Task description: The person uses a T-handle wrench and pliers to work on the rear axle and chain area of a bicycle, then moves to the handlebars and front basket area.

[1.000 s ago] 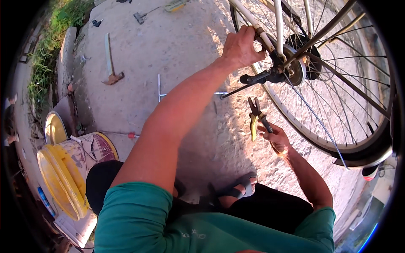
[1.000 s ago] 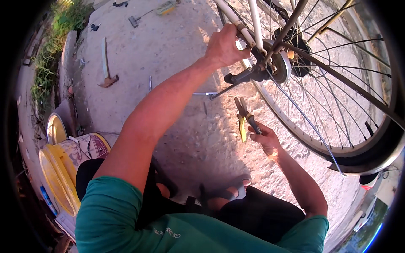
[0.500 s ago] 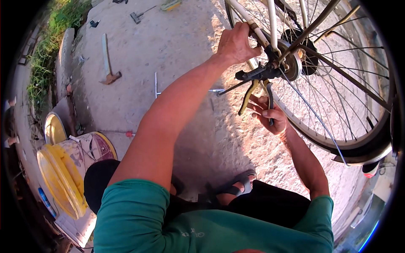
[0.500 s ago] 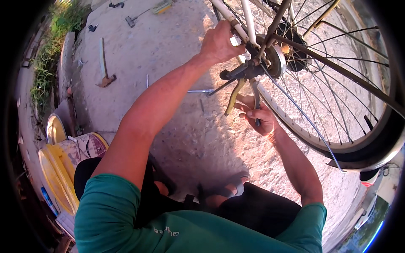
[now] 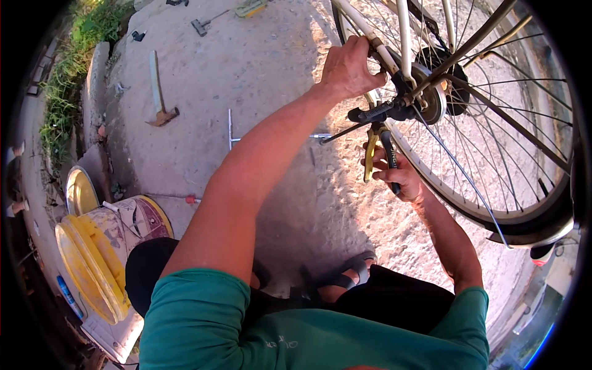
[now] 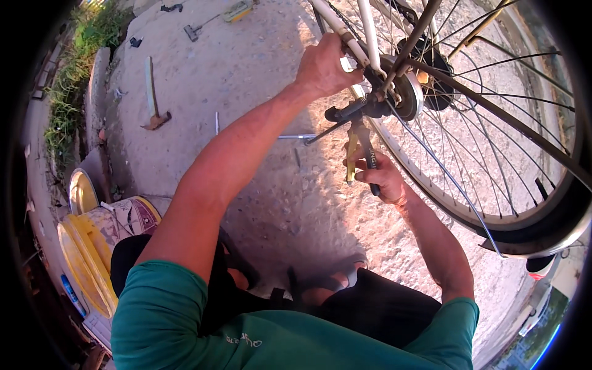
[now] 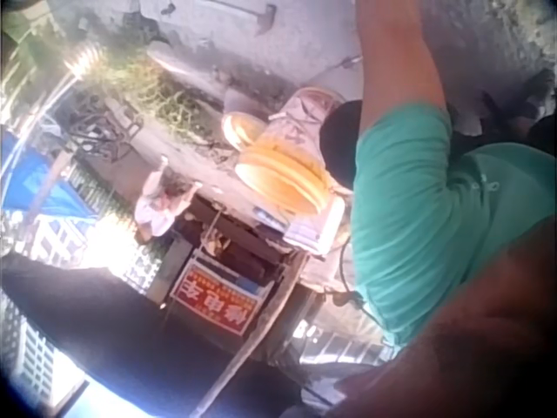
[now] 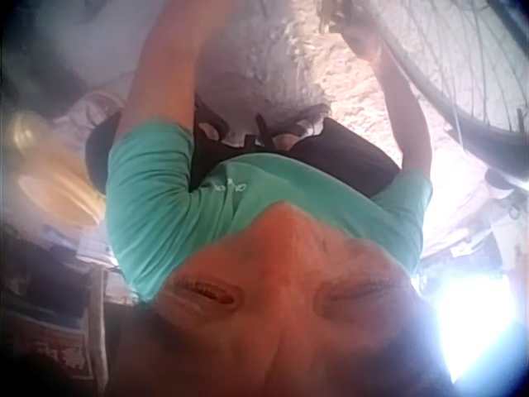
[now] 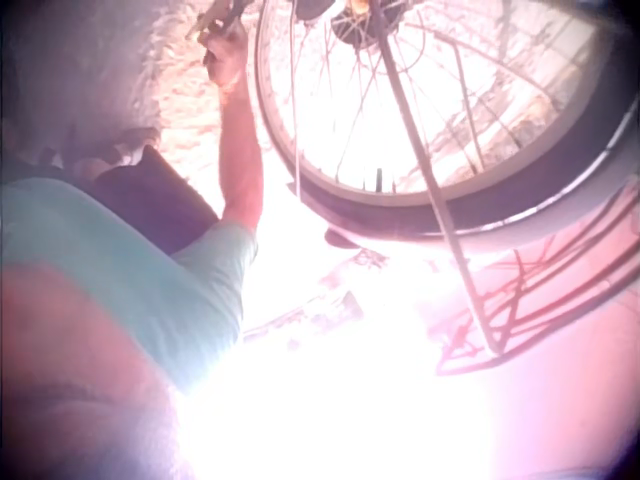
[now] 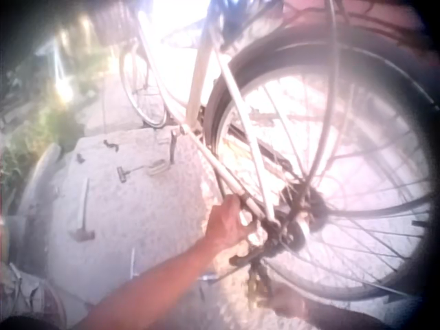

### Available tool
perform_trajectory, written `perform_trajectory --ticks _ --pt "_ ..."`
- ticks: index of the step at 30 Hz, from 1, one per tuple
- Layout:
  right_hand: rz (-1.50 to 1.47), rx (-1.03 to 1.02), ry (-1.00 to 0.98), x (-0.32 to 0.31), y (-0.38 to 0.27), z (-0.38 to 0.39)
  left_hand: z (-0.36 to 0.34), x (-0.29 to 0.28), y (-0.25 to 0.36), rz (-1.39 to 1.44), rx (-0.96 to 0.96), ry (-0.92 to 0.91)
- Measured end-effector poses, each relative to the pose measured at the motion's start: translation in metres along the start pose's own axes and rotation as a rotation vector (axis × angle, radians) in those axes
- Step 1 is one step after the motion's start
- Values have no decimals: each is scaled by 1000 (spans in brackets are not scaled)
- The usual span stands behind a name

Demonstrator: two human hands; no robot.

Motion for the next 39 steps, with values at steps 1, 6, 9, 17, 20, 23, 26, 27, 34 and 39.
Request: perform_trajectory --ticks 1,6,9,17,20,23,26,27,34,39 --pt "-18 96 54 6 4 1 3 0 -5 -12 -5 9" --pt "175 191 -5 -11 45 38 -5 8 13 24 35 -51" --pt "-6 265 -59 2 38 45 -1 2 4 0 99 15" --pt "-214 239 -1 19 38 48 1 -4 -3 54 41 -2" --pt "-195 342 311 26 74 48 -1 -2 -4 80 39 4" --pt "-168 440 467 17 99 63 1 3 9 55 66 26" --pt "192 427 352 -13 113 74 -3 8 12 56 94 13" --pt "200 336 356 -20 114 72 -2 10 9 60 84 13" --pt "572 68 379 -19 36 24 1 0 2 62 16 -7" --pt "689 -90 433 -13 8 -8 -1 2 2 13 -20 -34"
Point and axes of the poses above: each hand's wrist, its own z-axis away from the middle knuckle, its own x-axis out of the palm, y = z × x, the point moved 2 cm from there along -z, towards the middle knuckle, and after that the axes turned 11 degrees about z, right-handed, at the moved point
